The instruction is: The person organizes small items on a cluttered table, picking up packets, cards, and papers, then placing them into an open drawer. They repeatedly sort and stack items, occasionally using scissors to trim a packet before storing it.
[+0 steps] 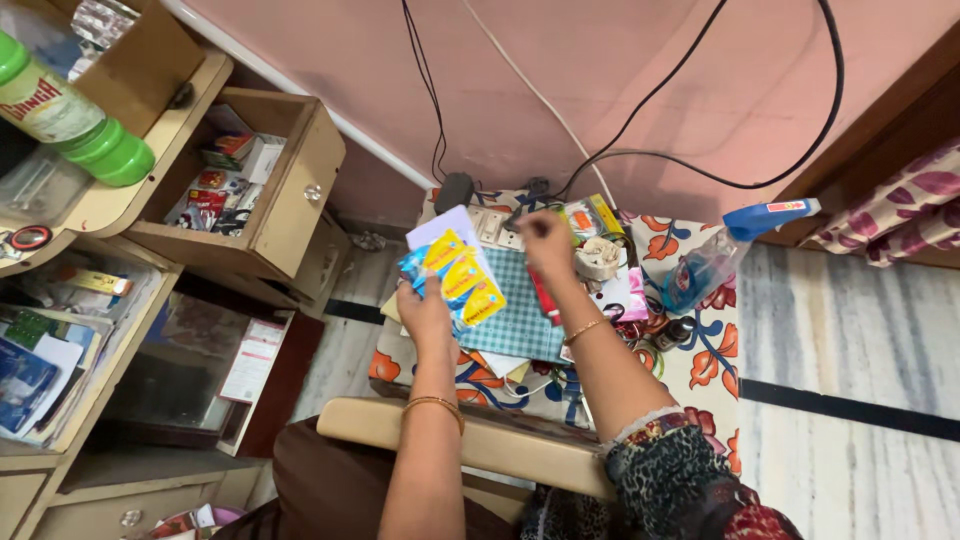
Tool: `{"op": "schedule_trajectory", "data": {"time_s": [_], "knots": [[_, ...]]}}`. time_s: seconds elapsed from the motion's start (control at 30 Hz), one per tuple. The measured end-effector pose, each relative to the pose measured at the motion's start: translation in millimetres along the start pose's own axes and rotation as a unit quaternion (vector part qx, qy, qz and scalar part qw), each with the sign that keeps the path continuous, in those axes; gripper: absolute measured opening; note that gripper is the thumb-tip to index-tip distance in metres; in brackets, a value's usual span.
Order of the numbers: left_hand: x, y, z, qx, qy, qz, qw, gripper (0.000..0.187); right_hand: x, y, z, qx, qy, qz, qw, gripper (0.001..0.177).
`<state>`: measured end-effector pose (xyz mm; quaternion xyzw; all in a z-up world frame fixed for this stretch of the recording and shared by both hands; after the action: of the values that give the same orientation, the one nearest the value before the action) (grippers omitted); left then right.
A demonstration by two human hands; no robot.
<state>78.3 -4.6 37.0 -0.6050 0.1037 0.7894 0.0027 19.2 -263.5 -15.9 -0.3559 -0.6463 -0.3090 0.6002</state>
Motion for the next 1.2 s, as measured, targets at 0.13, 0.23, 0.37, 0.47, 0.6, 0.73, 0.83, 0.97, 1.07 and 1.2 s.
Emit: {"op": "schedule_trajectory", "data": {"time_s": [0.13,0.23,0.37,0.47,0.6,0.73,0.83,0.97,1.07,1.2], "knots": [[0,23,8,0.109,-0.001,-0.109,0.988,0.022,23,-101,-14,-0.212,-0.102,0.421,0.876,0.023],[16,42,17,0.211,-0.061,-0.201,0.955,0.025,-22,-167,-27,-0.202,0.174,0.329,0.906,0.044],[25,61,27,0.308,-0.064,-0.145,0.938,0.027,-75,-183,-16,-0.011,0.368,0.425,0.827,0.049],[26,60,23,0.301,-0.06,-0.148,0.94,0.027,-95,-185,-12,-0.044,0.376,0.388,0.84,0.074],[24,58,22,0.294,-0.049,-0.156,0.942,0.028,-128,-189,-23,-0.028,0.383,0.391,0.837,0.069],[22,60,25,0.295,-0.049,-0.15,0.942,0.028,-155,-185,-54,0.121,0.322,0.506,0.791,0.052],[20,58,26,0.285,-0.056,-0.168,0.942,0.029,-167,-179,-68,0.189,0.284,0.538,0.771,0.046],[21,59,26,0.286,-0.057,-0.172,0.941,0.029,-172,-182,-75,0.221,0.295,0.534,0.761,0.046],[23,59,25,0.287,-0.05,-0.161,0.943,0.029,-169,-183,-76,0.215,0.301,0.534,0.76,0.048],[23,57,23,0.274,-0.045,-0.18,0.944,0.027,-160,-183,-77,0.176,0.292,0.549,0.763,0.049]]}}
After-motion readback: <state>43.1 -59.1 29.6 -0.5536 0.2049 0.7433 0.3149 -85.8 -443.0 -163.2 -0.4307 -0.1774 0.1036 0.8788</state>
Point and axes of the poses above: each hand's wrist, its own z-axis away from the middle knuckle, its own y-axis out of the palm, x = y × z, the point moved 8 cm from there along -z, towards the middle knuckle, and after that the axes turned 9 degrees about -z, right-handed, at the moved point
